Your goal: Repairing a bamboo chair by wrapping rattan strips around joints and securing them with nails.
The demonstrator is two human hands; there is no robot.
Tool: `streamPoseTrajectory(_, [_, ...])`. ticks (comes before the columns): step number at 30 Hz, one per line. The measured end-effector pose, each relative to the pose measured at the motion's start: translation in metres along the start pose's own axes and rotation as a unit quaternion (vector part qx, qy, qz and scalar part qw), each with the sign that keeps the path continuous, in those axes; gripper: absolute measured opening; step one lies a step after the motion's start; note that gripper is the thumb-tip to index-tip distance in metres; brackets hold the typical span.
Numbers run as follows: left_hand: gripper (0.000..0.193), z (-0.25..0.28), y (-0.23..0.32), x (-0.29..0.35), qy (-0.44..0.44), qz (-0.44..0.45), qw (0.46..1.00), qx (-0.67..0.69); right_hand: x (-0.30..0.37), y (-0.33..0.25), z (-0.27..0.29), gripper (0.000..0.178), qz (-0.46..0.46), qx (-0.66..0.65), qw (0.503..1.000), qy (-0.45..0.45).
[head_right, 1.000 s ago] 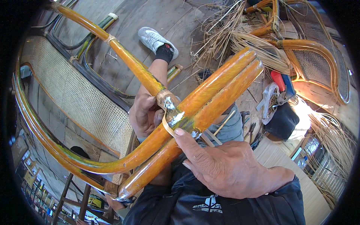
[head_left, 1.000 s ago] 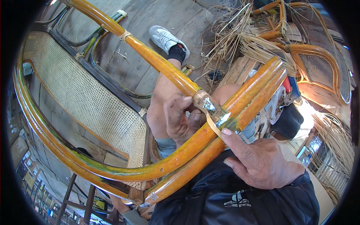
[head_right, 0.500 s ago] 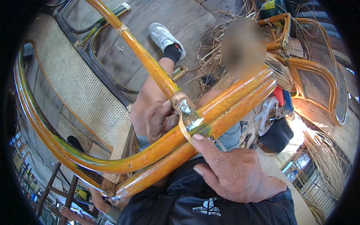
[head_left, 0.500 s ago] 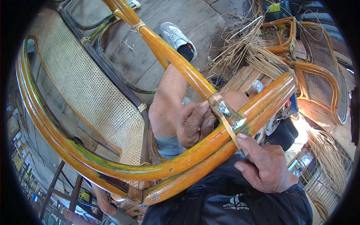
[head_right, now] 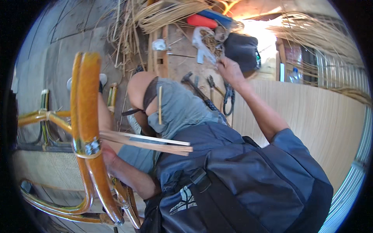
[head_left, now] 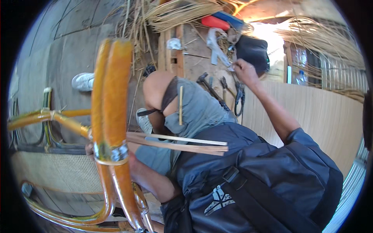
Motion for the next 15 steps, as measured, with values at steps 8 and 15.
streamPoseTrajectory(8, [0.021,0.028,-0.014,-0.021,0.097,0.034,0.978,0.181,0.103,0.079,-0.087,0.033,-0.034,0.045,0.998,-0.042])
streamPoseTrajectory(15, [0.025,0.009,0.012,-0.023,-0.071,-0.047,0.965,0.246,0.09,0.073,-0.081,0.036,-0.097,0.119,0.982,-0.111])
Point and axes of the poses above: each hand's wrist, its own x-axis away from the middle knuckle, its own z-axis out of the back of the hand, y = z × x, the point moved 5 cm from there along -x, towards the middle knuckle, and after that the axes turned 15 degrees about y, right-handed, at the moved point
